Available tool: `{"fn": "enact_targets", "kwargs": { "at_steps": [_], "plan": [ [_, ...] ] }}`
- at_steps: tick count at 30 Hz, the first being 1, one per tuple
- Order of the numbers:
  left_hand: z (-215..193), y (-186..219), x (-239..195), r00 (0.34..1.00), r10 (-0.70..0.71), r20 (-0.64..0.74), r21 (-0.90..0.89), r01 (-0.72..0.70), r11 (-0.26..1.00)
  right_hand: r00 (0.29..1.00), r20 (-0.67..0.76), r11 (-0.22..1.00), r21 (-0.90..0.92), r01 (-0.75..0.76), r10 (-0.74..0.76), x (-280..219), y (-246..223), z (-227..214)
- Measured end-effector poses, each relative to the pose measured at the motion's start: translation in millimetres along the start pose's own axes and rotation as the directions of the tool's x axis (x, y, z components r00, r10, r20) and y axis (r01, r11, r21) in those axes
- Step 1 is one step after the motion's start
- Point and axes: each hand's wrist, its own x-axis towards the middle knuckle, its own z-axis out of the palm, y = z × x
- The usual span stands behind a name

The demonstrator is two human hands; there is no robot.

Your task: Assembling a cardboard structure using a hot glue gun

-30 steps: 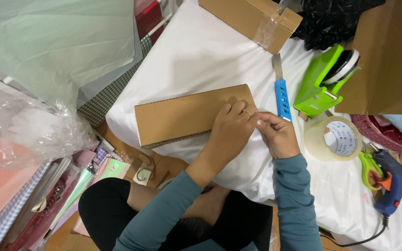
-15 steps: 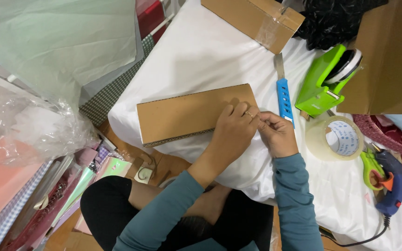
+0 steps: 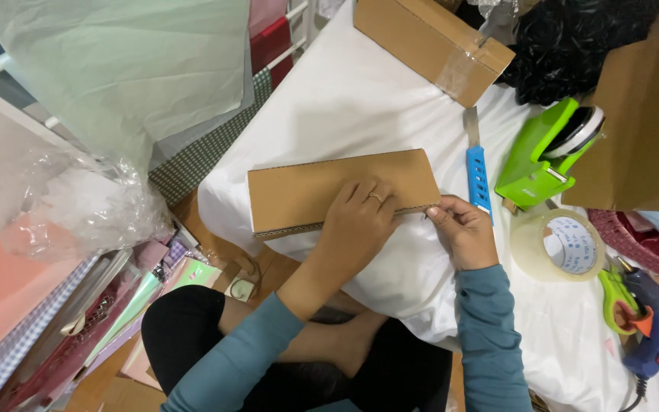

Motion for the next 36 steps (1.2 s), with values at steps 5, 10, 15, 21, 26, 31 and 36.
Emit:
{"fn": "enact_targets", "kwargs": {
  "at_steps": [5, 10, 15, 21, 26, 31, 36],
  "plan": [
    [-38.9, -16.1, -12.8, 0.998, -0.034, 0.058, -0.005, 0.034, 0.999, 1.000, 0.001, 1.000, 0.012, -0.010, 0.010, -0.6, 5.1, -2.0],
    [-57.9, -28.5, -29.8, 0.995, -0.066, 0.078, 0.011, 0.065, 0.998, 1.000, 0.014, 1.000, 0.003, -0.019, 0.019, 2.2, 6.5, -6.2],
    [-83.1, -32.1, -33.8, 0.994, -0.083, 0.074, 0.028, 0.081, 0.996, 0.999, -0.009, 0.996, 0.077, -0.041, 0.042, 2.9, 17.8, -12.2],
    [-99.3, -43.0, -43.6, 0.995, -0.097, 0.040, 0.046, 0.095, 0.994, 0.999, -0.001, 0.999, 0.008, -0.036, 0.036, 1.8, 15.7, -13.5],
    [-90.2, -48.8, -52.8, 0.995, -0.086, -0.051, 0.033, 0.088, 0.996, 1.000, 0.006, 1.000, 0.011, -0.016, 0.016, 1.7, 23.2, -15.9],
    [-82.1, -50.0, -56.0, 0.990, -0.084, -0.113, 0.036, 0.089, 0.995, 0.999, 0.023, 0.999, -0.043, 0.026, -0.025, 1.6, 23.0, -16.0],
    [-82.7, -46.9, -56.1, 0.994, -0.069, -0.088, 0.078, 0.076, 0.994, 1.000, -0.004, 1.000, 0.026, -0.001, 0.001, -0.4, 15.2, -9.5]
  ]
}}
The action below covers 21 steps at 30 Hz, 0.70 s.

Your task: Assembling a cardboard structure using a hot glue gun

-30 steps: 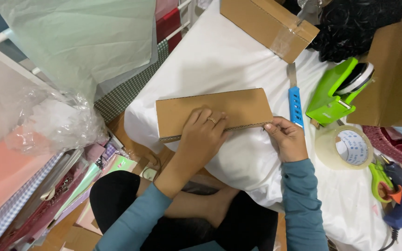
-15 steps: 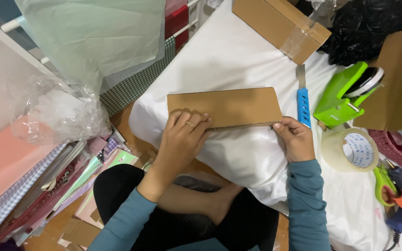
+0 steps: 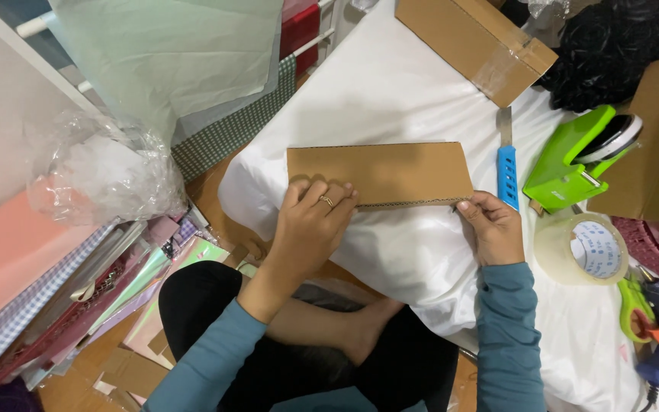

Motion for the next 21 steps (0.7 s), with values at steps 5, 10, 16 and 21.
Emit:
{"fn": "enact_targets", "kwargs": {
  "at_steps": [5, 10, 16, 21],
  "plan": [
    [-15.8, -4.5, 4.7, 0.999, 0.033, 0.032, 0.032, -0.034, 0.999, 1.000, 0.006, 1.000, 0.005, 0.018, -0.018, 2.1, 6.0, -3.3],
    [-38.4, -16.2, 1.2, 0.996, 0.012, 0.085, 0.035, -0.015, 0.999, 1.000, 0.015, 1.000, -0.005, 0.020, -0.020, 4.1, 11.1, -6.2],
    [-39.5, -20.0, -9.5, 0.986, -0.074, 0.147, 0.000, 0.075, 0.997, 0.997, -0.064, 0.993, -0.112, 0.033, -0.040, -19.7, -19.6, -9.1],
    [-45.2, -19.7, -3.1, 0.975, -0.057, 0.215, -0.030, 0.065, 0.997, 0.954, -0.124, 0.682, -0.724, 0.101, -0.273, -99.4, -100.7, -90.6]
  ]
}}
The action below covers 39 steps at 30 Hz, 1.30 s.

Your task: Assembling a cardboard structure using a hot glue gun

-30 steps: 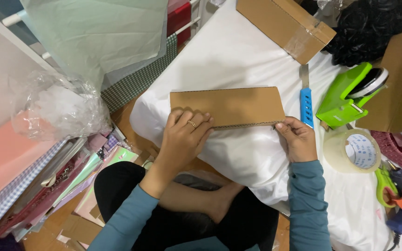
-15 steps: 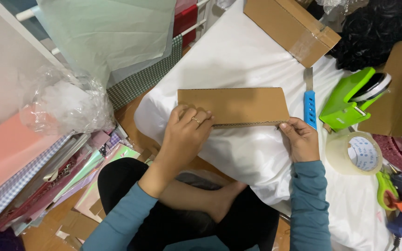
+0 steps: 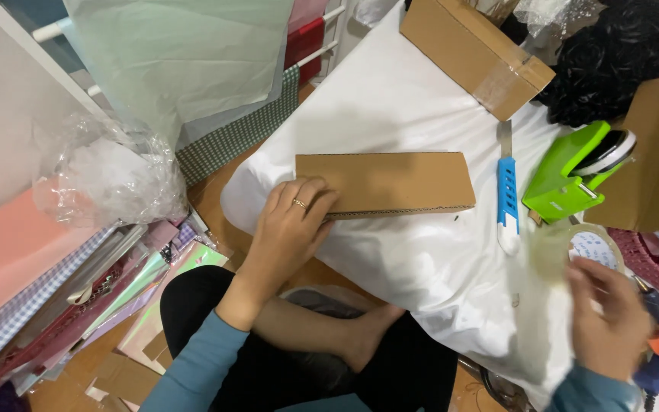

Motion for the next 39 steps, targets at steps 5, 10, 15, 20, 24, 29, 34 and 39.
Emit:
{"fn": "enact_targets", "kwargs": {
  "at_steps": [5, 10, 15, 20, 24, 29, 34, 39],
  "plan": [
    [-11.9, -7.4, 10.2, 0.998, 0.003, 0.065, -0.046, 0.000, 0.999, 0.969, -0.203, 0.946, -0.261, -0.195, 0.144, -17.2, 355.3, -67.1],
    [-12.5, -21.7, 8.7, 0.960, -0.099, 0.261, 0.049, 0.090, 0.995, 0.768, -0.567, 0.854, -0.201, -0.480, 0.298, -96.1, 359.1, -96.3],
    [-6.0, -33.4, 7.6, 0.939, -0.158, 0.305, 0.040, 0.153, 0.987, 0.707, -0.454, 0.798, 0.015, -0.603, 0.543, -96.4, 339.9, -108.2],
    [-6.7, -29.7, 16.8, 0.959, -0.123, 0.254, -0.040, 0.137, 0.990, 0.640, -0.300, 0.701, 0.186, -0.688, 0.708, -80.5, 335.8, -120.2],
    [4.3, -15.8, 8.0, 0.984, -0.094, 0.151, 0.131, 0.074, 0.989, 0.545, -0.110, 0.548, 0.324, -0.771, 0.831, -78.8, 338.2, -132.4],
    [-12.2, 3.8, 8.3, 0.981, -0.109, 0.160, 0.284, 0.061, 0.957, 0.950, -0.077, 0.859, 0.455, -0.236, 0.302, -84.3, 420.7, -154.3],
    [-16.2, 9.4, 6.3, 0.980, -0.106, 0.171, 0.321, 0.046, 0.946, 0.976, 0.149, 0.328, 0.924, -0.195, 0.160, -33.6, 197.8, -78.8],
    [-16.7, 13.9, 2.9, 0.979, -0.085, 0.185, 0.387, 0.007, 0.922, 0.927, 0.356, 0.668, 0.662, -0.340, 0.119, -51.3, 6.9, 2.2]
  ]
}}
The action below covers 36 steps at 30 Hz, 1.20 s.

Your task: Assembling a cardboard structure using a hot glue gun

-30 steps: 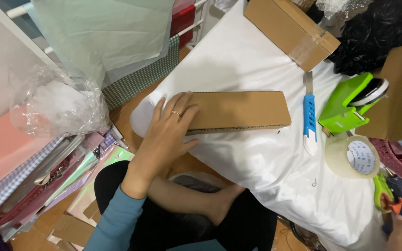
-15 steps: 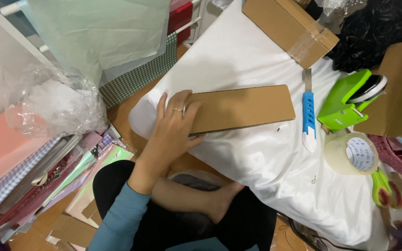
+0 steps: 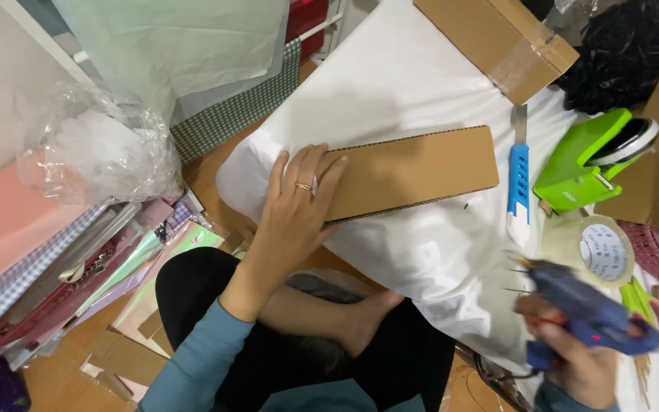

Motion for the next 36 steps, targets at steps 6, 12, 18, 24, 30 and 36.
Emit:
{"fn": "enact_targets", "kwargs": {
  "at_steps": [6, 12, 18, 24, 30, 36],
  "plan": [
    [10.4, 3.7, -6.2, 1.000, -0.022, -0.021, -0.026, 0.021, 0.999, 0.972, 0.230, 0.849, -0.521, 0.088, 0.040, 33.5, -36.2, 130.2],
    [14.0, 4.2, -9.0, 0.999, -0.020, -0.046, -0.088, 0.016, 0.996, 0.925, 0.372, 0.755, -0.582, 0.301, -0.082, 40.1, -19.9, 158.6],
    [19.7, 7.4, -10.5, 0.985, -0.060, -0.162, -0.173, 0.031, 0.984, 0.876, 0.455, 0.761, -0.508, 0.402, -0.159, 42.8, -18.5, 168.2],
    [22.2, 10.9, -12.3, 0.985, -0.068, -0.159, -0.119, 0.049, 0.992, 0.865, 0.478, 0.764, -0.499, 0.409, -0.151, 44.5, -19.8, 172.8],
    [21.1, 9.1, -12.6, 0.986, -0.066, -0.151, -0.171, 0.040, 0.984, 0.915, 0.404, 0.822, -0.519, 0.235, -0.006, 46.0, -16.0, 172.1],
    [20.6, 9.0, -12.4, 0.984, -0.063, -0.169, -0.122, 0.042, 0.992, 0.926, 0.366, 0.862, -0.495, 0.108, 0.094, 49.0, -16.5, 168.9]
  ]
}}
